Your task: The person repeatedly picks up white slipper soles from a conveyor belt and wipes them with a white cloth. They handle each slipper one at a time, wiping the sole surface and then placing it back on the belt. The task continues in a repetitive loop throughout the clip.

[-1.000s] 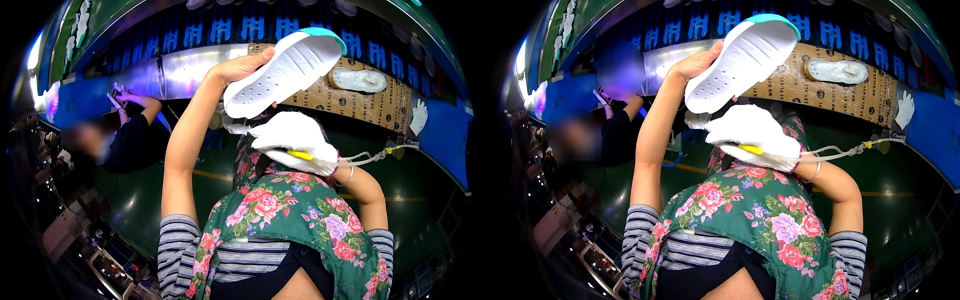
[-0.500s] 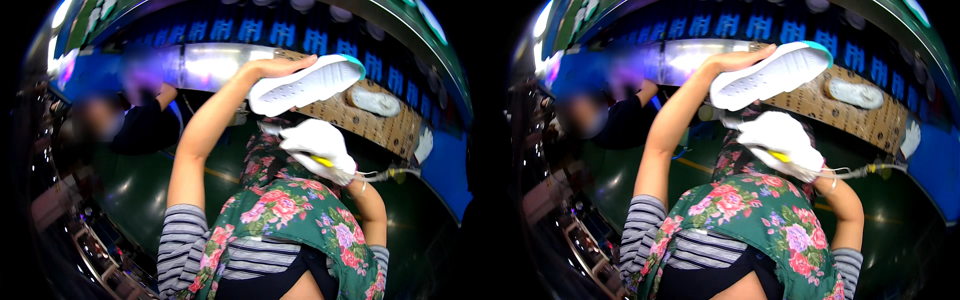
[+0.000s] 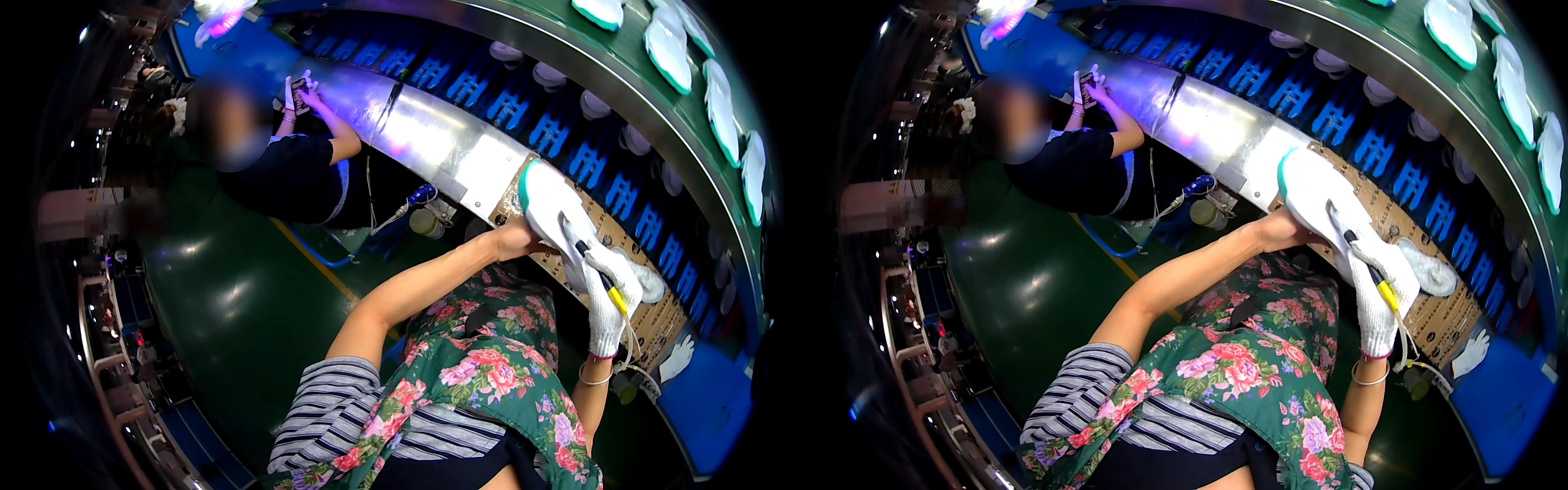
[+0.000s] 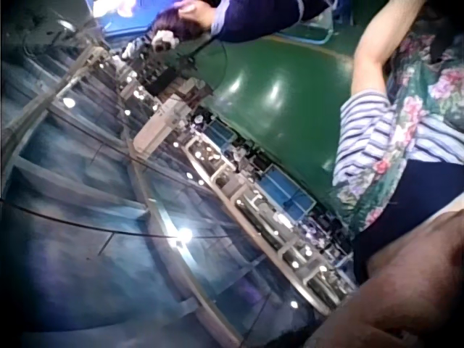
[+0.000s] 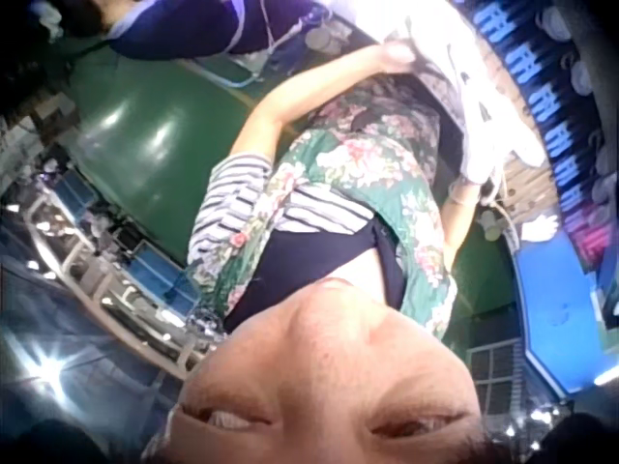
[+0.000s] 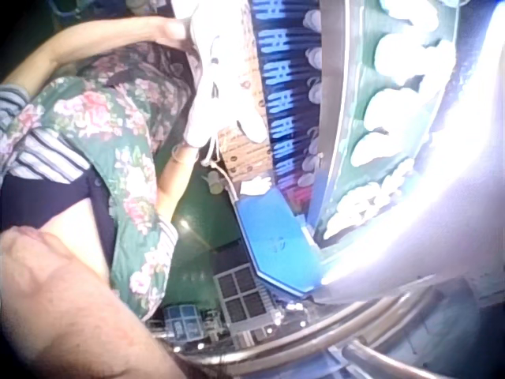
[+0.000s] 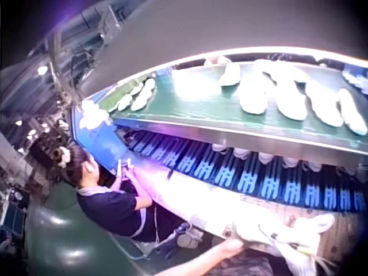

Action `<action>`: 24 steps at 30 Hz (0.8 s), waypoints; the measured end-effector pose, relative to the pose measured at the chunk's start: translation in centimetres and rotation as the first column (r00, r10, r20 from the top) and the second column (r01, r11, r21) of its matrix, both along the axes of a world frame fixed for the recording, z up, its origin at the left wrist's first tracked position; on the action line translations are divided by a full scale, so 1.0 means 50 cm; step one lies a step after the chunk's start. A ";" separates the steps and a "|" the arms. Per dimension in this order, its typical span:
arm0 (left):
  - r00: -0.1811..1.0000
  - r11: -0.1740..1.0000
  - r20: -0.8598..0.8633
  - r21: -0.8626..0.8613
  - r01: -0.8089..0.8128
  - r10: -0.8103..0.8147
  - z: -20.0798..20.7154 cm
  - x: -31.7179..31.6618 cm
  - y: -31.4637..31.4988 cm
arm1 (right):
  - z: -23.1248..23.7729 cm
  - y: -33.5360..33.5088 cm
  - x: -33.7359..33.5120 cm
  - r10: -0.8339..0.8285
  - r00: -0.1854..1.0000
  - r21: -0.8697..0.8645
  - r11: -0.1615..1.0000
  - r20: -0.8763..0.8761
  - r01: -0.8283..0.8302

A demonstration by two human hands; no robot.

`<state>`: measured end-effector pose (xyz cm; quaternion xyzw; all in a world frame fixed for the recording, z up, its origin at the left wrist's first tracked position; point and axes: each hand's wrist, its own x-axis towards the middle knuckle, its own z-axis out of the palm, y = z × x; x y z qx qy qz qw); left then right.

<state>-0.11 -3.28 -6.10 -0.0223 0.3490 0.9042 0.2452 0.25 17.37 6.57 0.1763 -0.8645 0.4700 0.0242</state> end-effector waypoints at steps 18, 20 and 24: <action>0.957 0.862 0.255 0.445 -0.244 0.139 0.070 0.053 0.019 | 0.036 -0.025 0.036 -0.114 0.978 -0.221 0.972 -0.174 0.074; 0.969 0.890 0.214 0.409 -0.202 0.122 0.099 0.048 0.044 | 0.042 -0.020 0.030 -0.105 0.974 -0.260 0.964 -0.199 0.051; 0.939 0.923 0.316 0.306 -0.234 0.133 0.102 0.066 0.074 | 0.065 -0.019 0.030 -0.152 0.961 -0.242 0.966 -0.229 0.095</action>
